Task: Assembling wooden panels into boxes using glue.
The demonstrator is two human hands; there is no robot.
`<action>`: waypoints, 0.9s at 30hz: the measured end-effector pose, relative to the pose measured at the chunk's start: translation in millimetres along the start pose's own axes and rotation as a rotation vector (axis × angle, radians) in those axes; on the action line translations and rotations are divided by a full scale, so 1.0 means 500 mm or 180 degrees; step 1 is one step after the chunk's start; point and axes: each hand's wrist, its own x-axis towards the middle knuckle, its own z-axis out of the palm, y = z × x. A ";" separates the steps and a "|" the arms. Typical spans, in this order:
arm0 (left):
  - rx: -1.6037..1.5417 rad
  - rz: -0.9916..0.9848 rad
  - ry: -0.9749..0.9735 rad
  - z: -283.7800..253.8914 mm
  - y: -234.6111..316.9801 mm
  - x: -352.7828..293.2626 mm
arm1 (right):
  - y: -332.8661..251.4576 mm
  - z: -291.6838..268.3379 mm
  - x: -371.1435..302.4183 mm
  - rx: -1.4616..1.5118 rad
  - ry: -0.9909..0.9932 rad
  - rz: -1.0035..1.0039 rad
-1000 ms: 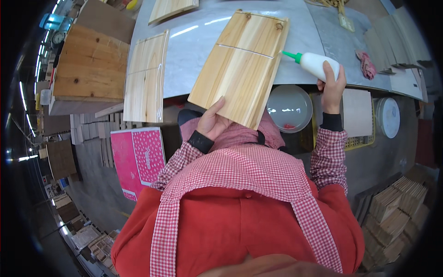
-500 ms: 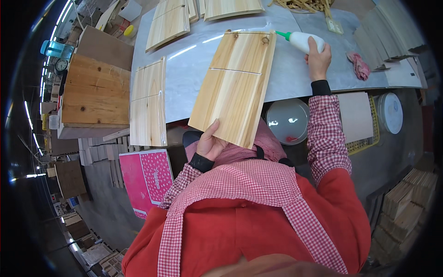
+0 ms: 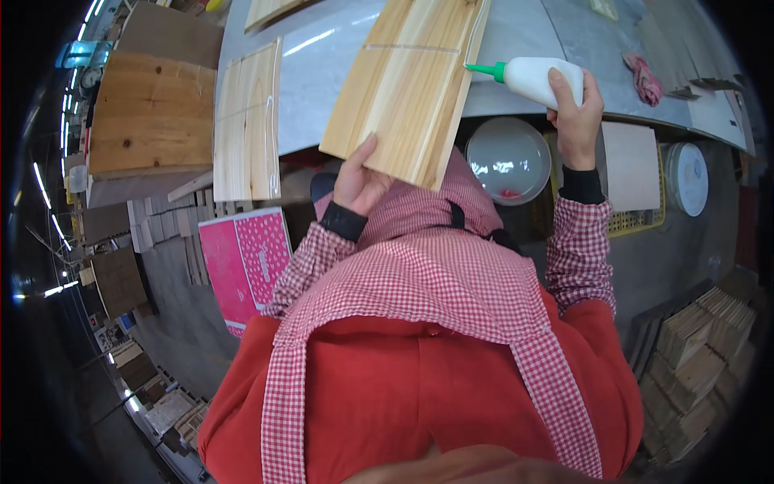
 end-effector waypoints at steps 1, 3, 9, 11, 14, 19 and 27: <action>-0.0020 0.0018 -0.0036 -0.003 0.000 0.001 | -0.006 -0.005 -0.022 -0.0018 -0.0037 0.0055; -0.0101 0.0007 -0.0121 0.000 0.004 0.006 | -0.017 -0.015 -0.058 -0.0041 -0.0227 -0.0010; -0.0103 0.0034 -0.0331 0.000 0.010 0.020 | -0.037 -0.025 -0.153 -0.0225 -0.0558 -0.0054; -0.0159 0.0053 -0.0272 -0.001 0.009 0.015 | -0.033 -0.027 -0.173 -0.0224 -0.0757 -0.0217; -0.0170 0.0064 -0.0239 -0.003 0.008 0.019 | -0.033 -0.018 -0.178 -0.0210 -0.0689 -0.0249; -0.0068 0.0104 -0.0254 -0.007 0.006 0.035 | -0.038 -0.013 -0.181 -0.0287 -0.0660 -0.0234; 0.0036 0.0176 -0.0246 0.023 0.009 0.044 | -0.021 -0.034 -0.185 0.0246 -0.0257 -0.0294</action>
